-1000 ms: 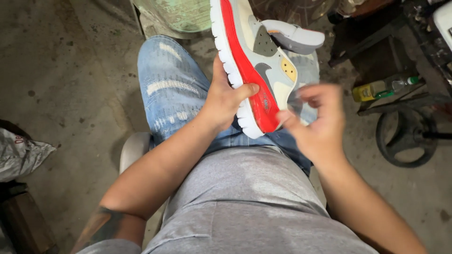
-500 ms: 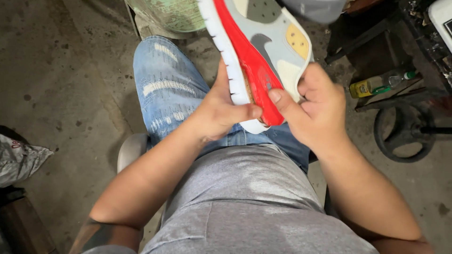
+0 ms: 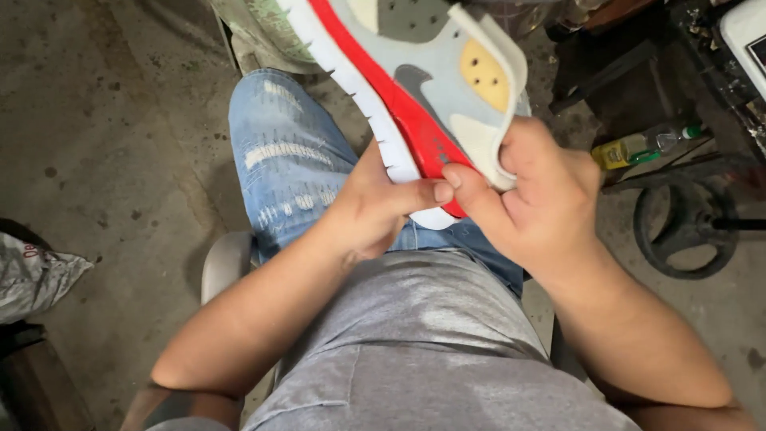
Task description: Using a knife to scrape and prepare the sole of a sneaker for repair or customization.
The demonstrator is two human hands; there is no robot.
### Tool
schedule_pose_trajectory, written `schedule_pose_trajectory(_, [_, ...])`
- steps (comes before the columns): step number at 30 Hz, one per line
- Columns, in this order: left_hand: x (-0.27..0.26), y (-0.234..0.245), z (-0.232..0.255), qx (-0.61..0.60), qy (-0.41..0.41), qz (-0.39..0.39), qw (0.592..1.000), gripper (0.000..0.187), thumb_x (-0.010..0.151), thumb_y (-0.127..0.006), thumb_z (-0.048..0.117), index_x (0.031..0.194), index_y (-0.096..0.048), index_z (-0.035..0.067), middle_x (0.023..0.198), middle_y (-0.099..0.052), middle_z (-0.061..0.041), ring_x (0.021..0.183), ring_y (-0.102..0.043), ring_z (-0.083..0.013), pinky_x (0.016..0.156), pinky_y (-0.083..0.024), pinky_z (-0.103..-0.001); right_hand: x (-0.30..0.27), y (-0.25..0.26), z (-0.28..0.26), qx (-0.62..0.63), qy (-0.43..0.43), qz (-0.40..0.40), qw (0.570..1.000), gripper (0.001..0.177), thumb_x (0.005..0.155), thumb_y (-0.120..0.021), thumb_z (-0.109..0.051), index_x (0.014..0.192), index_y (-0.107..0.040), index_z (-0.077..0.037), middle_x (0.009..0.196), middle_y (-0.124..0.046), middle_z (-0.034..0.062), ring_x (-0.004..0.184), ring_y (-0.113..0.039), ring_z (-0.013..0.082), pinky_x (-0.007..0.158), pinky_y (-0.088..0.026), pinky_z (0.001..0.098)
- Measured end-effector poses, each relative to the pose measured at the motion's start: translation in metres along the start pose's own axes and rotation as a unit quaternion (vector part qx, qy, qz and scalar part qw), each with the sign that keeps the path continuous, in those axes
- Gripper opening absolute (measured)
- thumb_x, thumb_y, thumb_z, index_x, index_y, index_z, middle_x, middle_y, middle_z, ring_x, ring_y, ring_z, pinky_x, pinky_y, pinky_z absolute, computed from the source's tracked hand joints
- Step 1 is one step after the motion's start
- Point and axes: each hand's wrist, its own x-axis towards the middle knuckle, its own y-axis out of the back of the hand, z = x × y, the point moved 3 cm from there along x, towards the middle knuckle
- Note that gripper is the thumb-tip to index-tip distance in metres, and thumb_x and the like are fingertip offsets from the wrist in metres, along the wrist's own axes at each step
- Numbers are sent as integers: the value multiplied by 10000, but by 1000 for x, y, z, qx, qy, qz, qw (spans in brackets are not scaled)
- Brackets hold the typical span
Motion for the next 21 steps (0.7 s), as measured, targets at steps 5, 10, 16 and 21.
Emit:
schedule_pose_trajectory(5, [-2, 1, -2, 21, 20, -15, 999, 525, 831, -693, -81, 1338, -558, -65, 1173, -686, -151, 1094, -679, -263, 966, -568, -427, 4, 0, 9, 24, 18, -9, 1000, 298, 1034, -810, -80, 1254, -632, 12, 969, -762, 108, 835, -760, 118, 734, -579, 235])
schedule_pose_trajectory(10, [0, 4, -7, 33, 30, -17, 999, 492, 831, -643, -82, 1319, -585, -77, 1146, -691, -158, 1058, -685, -258, 931, -572, -409, 12, 5, 16, 82, 20, -16, 996, 290, 1033, -762, -43, 1269, -623, 53, 1077, -754, 137, 957, -747, 150, 797, -582, 238])
schedule_pose_trajectory(16, [5, 0, -1, 41, 44, -31, 998, 529, 803, -601, -84, 1331, -577, -46, 1168, -696, -151, 1088, -691, -259, 968, -572, -410, 9, 3, 38, 132, -9, -21, 991, 261, 1061, -781, -38, 1263, -649, 60, 1030, -780, 110, 898, -749, 97, 804, -586, 204])
schedule_pose_trajectory(21, [5, 1, -2, 41, 51, -45, 997, 525, 810, -611, -80, 1333, -578, -47, 1174, -696, -157, 1099, -692, -274, 994, -571, -426, 10, 4, 41, 124, 3, -21, 992, 264, 1038, -799, -46, 1236, -662, 62, 981, -777, 102, 843, -735, 82, 762, -567, 202])
